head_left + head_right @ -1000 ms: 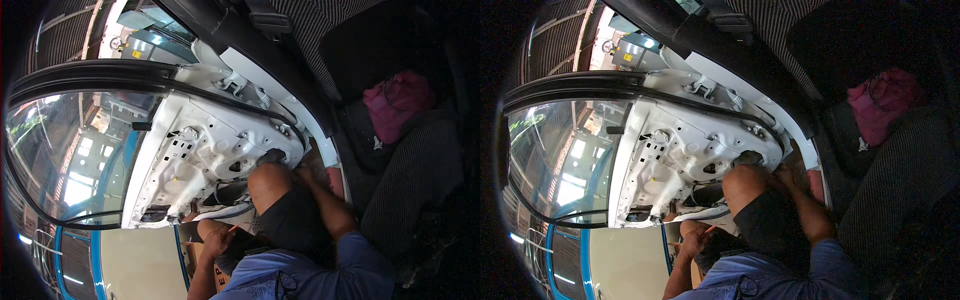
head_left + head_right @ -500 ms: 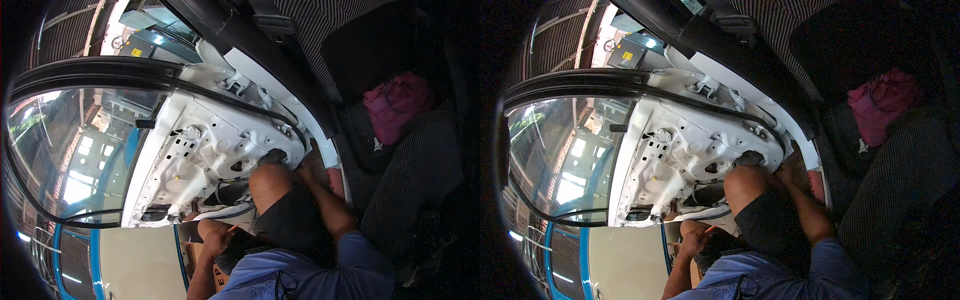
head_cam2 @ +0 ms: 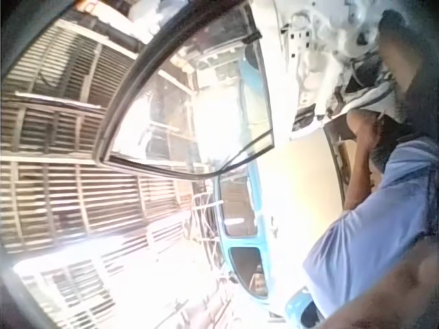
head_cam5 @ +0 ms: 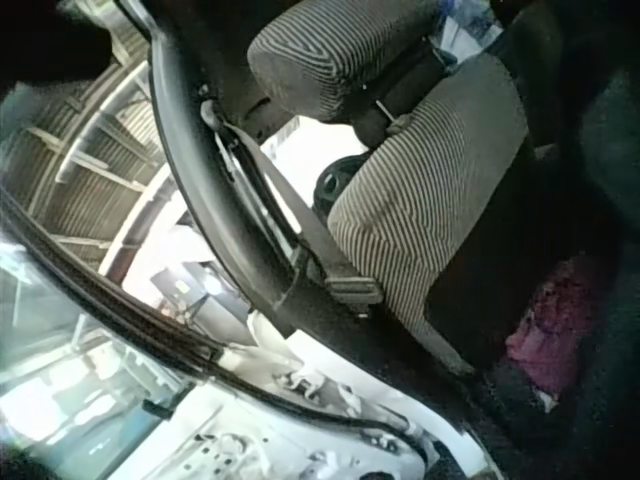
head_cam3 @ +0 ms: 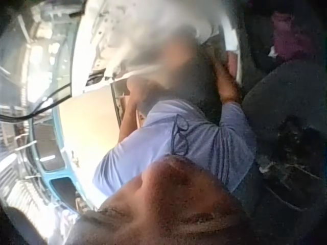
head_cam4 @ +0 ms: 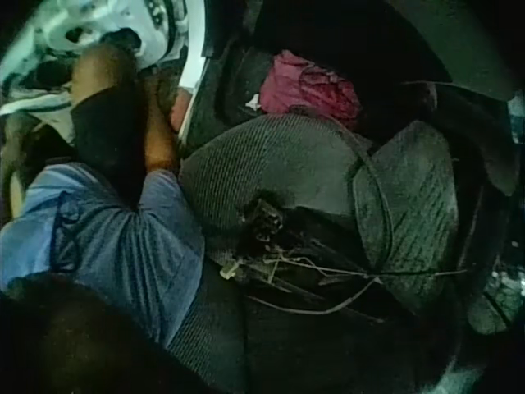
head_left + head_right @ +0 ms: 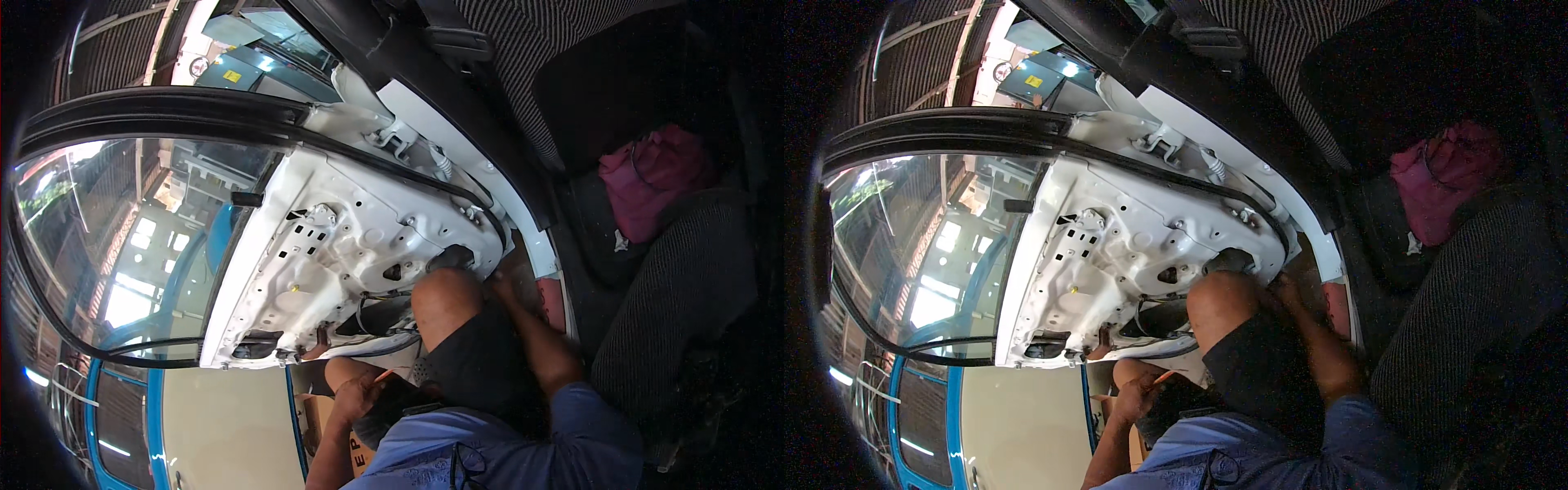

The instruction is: Dismantling and working on internal components of a car door.

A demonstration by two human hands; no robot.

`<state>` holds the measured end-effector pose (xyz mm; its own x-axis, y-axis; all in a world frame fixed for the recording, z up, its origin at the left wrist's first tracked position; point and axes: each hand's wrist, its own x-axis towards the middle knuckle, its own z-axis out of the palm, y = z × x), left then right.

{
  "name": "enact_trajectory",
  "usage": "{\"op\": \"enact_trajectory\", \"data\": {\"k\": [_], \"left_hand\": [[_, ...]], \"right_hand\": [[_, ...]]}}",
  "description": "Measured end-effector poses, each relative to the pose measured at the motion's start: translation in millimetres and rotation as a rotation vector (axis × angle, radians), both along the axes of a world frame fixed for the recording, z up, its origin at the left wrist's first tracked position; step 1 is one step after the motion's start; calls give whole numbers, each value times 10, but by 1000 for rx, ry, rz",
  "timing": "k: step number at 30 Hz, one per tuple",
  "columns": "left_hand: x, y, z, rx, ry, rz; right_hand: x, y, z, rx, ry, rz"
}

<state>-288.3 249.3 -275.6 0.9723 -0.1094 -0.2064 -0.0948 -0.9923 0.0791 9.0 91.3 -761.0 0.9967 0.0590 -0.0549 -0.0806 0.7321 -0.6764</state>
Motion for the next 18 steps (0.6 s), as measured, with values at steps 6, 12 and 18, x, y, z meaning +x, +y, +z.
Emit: {"op": "enact_trajectory", "data": {"k": [6, 12, 18], "left_hand": [[-45, 1, 2, 61, 26, 39], [-37, 1, -26, 18, 37, 4], [-83, 25, -81, 58, 101, 74]], "right_hand": [[-235, -276, 631, 26, 135, 224], [-239, -316, 536, 29, 93, 229], [-196, -165, 161, 73, 82, 279]]}}
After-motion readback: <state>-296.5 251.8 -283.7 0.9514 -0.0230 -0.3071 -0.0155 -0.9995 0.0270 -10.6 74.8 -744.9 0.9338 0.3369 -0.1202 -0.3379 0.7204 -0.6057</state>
